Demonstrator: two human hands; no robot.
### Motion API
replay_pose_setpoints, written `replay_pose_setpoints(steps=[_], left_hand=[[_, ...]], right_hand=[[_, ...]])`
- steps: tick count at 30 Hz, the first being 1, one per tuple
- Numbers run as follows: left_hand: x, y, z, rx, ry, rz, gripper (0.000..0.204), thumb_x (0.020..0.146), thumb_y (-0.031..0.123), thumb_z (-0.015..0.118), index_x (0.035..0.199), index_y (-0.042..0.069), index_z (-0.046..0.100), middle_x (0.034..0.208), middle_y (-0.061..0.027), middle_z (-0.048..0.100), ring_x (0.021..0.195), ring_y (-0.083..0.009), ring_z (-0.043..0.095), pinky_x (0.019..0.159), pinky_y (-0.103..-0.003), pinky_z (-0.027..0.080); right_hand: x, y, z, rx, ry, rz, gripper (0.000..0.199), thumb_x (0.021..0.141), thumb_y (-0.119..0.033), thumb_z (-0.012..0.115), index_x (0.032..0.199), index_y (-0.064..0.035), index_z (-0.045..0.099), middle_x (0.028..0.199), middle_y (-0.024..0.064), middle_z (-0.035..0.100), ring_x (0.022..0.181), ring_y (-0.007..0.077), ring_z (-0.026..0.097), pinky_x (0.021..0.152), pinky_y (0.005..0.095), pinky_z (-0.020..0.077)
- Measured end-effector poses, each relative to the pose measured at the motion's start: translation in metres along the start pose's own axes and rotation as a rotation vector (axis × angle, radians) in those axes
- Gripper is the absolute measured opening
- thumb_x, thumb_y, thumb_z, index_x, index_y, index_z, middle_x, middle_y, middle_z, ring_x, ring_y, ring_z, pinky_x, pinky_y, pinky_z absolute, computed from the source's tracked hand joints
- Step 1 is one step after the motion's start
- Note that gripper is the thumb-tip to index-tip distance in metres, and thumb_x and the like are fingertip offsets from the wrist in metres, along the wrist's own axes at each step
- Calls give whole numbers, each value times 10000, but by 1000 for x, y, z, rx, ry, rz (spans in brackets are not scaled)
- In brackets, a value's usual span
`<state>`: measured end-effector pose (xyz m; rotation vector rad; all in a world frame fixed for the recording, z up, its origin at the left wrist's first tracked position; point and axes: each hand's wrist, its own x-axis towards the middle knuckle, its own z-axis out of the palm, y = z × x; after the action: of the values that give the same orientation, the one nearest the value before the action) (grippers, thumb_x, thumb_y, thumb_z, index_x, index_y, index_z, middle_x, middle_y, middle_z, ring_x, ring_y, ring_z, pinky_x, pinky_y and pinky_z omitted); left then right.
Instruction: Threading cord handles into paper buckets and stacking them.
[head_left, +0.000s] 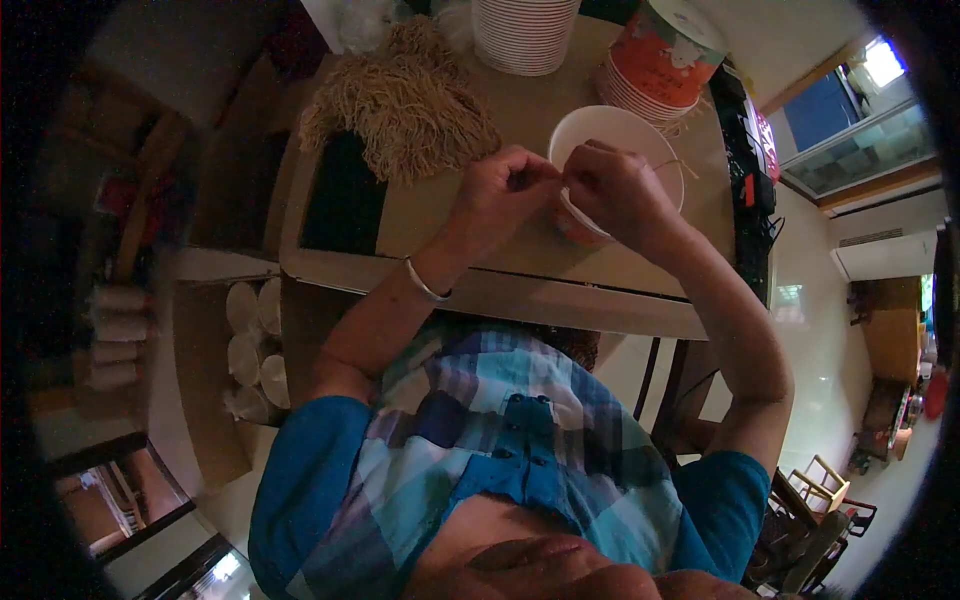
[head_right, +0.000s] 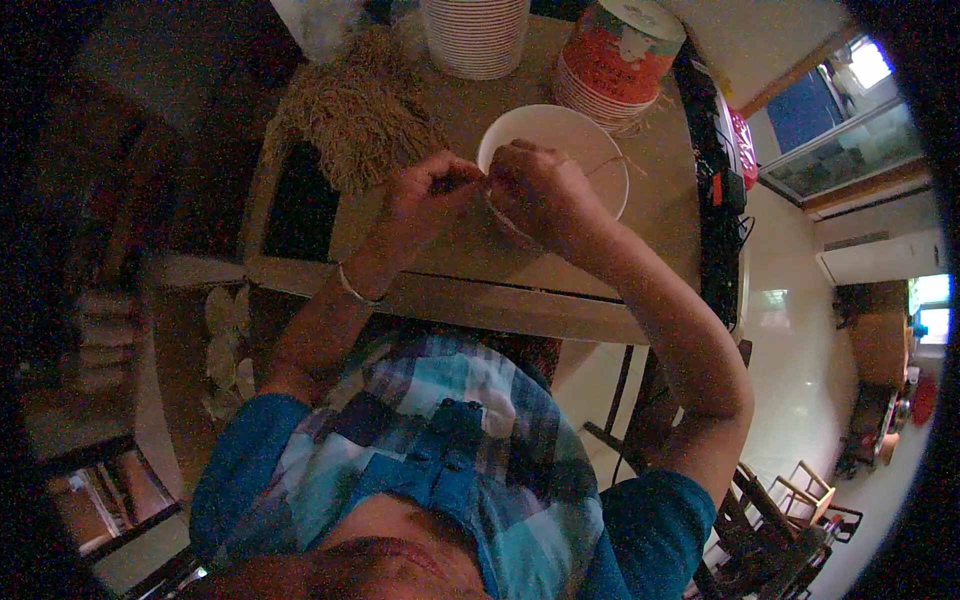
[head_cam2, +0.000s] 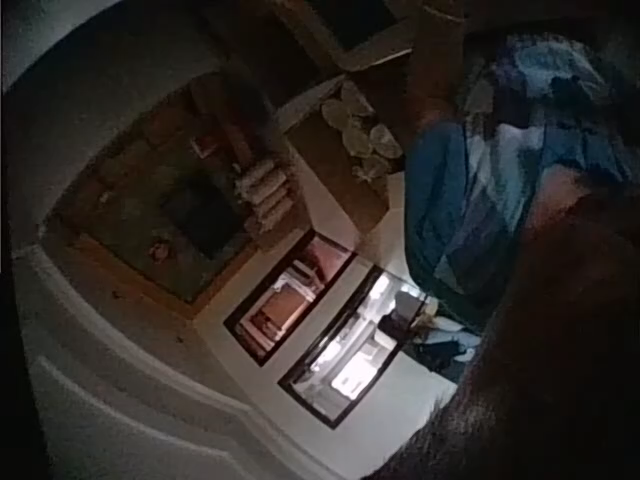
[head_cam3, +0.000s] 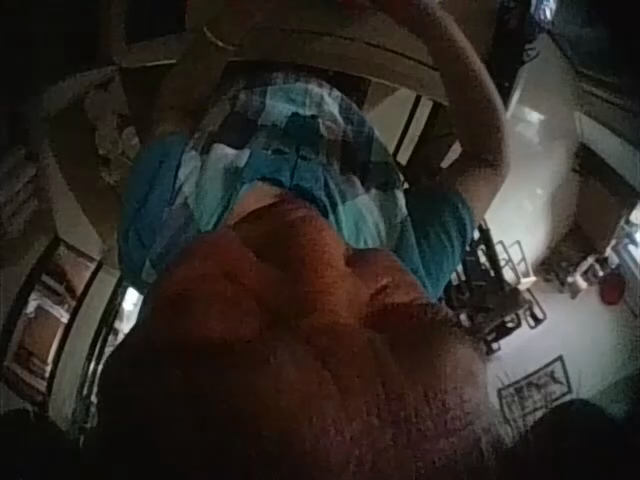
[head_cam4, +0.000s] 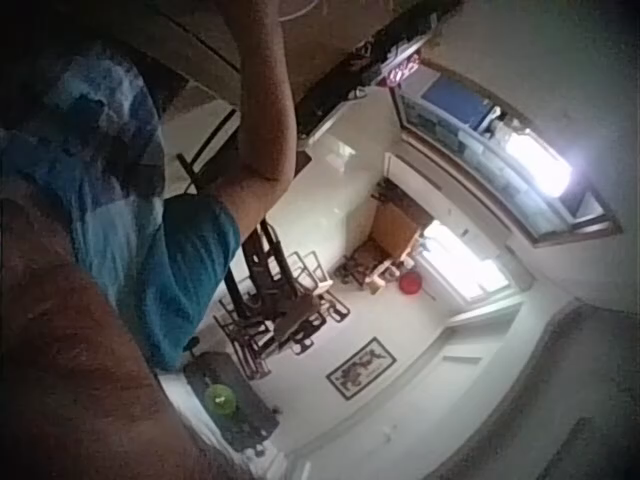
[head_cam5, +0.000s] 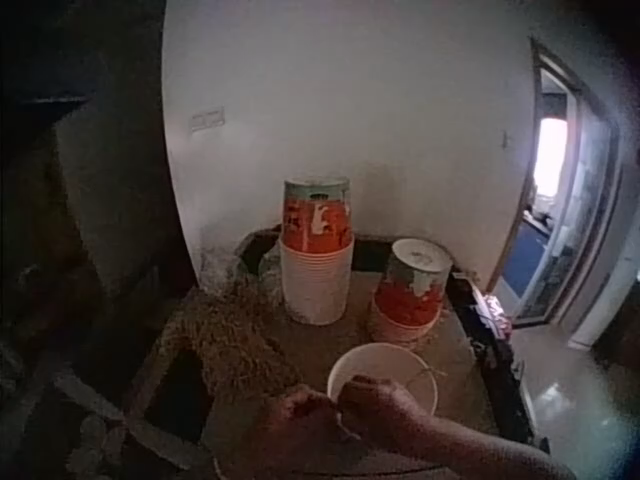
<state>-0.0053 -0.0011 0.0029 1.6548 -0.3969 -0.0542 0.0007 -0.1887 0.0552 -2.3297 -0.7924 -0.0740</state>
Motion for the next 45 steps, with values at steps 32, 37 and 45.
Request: replay_pose_setpoints(steps=[32,37,45], left_hand=[[9,-3,-4,-430,-79,-232,184,858,182,658,958,28,668,848,-9,645,720,-69,544,645,-215,434],[10,-7,-4,-404,-91,-221,170,859,173,657,955,33,668,843,2,646,709,-64,543,635,-220,436],[10,-5,-3,-454,-80,-204,153,870,134,652,948,3,645,791,-12,623,663,-71,535,603,-208,447]], right_hand=[[1,-19,-15,74,22,-15,162,816,-86,626,967,-46,582,938,122,601,768,286,630,661,368,504],[-1,-14,-8,-46,31,-78,131,828,-70,600,949,-40,560,920,133,578,777,349,612,650,416,502],[-1,-17,-6,-159,45,-90,94,844,-88,578,920,-41,547,902,142,559,765,379,593,629,463,486]])
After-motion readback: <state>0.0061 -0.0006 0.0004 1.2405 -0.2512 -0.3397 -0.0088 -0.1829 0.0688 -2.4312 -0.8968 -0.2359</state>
